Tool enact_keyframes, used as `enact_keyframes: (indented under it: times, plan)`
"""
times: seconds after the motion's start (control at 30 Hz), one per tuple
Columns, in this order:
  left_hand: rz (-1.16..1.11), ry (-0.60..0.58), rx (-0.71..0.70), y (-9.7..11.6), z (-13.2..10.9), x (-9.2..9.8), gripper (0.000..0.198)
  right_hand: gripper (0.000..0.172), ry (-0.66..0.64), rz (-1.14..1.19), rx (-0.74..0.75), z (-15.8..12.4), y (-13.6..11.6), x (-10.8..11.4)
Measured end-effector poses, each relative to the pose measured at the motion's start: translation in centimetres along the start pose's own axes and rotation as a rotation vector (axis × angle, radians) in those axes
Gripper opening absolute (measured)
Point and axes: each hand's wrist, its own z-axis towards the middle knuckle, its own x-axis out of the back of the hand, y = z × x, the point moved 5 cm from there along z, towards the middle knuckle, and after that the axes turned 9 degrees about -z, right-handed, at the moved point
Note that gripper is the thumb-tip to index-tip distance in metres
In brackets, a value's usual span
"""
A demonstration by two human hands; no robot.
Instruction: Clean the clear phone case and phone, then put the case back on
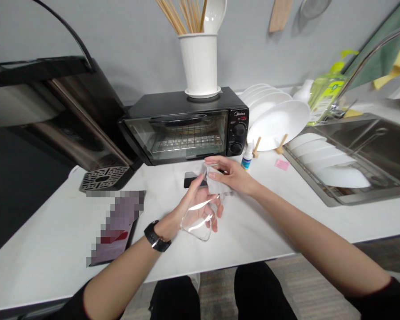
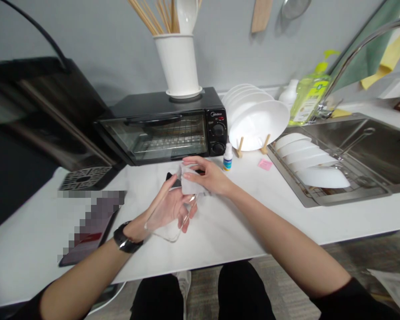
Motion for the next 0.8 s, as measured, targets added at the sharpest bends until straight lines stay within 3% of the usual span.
enact_keyframes:
  times: [0.07,0.17,0.27,0.33,0.43,0.53,0.7,0.8]
  plan:
    - [-0.019,-0.006,-0.011,0.1,0.0,0.0,0.076,0.036,0.082,-0.134,-0.031,-0.2,0.2,0.2]
    - [-0.025,0.003,-0.022,0.1,0.0,0.0,0.072,0.041,0.084,-0.293,0.011,-0.3,-0.3,0.2]
    - [-0.016,0.05,-0.062,0.2,0.1,0.4,0.072,0.042,-0.04,-0.153,0.07,-0.2,-0.7,-0.3]
    - [-0.014,0.07,-0.087,0.2,0.1,0.6,0.071,0.046,-0.065,-0.04,0.034,-0.1,-0.4,-0.4]
    - [-0.022,0.059,-0.086,0.3,0.2,0.7,0.071,0.039,0.101,-0.178,-0.028,-0.2,-0.1,0.5]
    - [-0.028,0.064,-0.088,0.5,0.2,0.7,0.072,0.035,0.218,-0.315,0.007,-0.5,-0.8,0.9]
    - [-0.055,0.078,-0.092,0.5,0.2,0.9,0.072,0.043,0.194,-0.046,0.055,-0.2,-1.2,0.7]
    - [-0.059,0.09,-0.101,0.4,0.3,1.0,0.073,0.046,0.152,-0.019,0.018,0.0,-0.5,0.6]
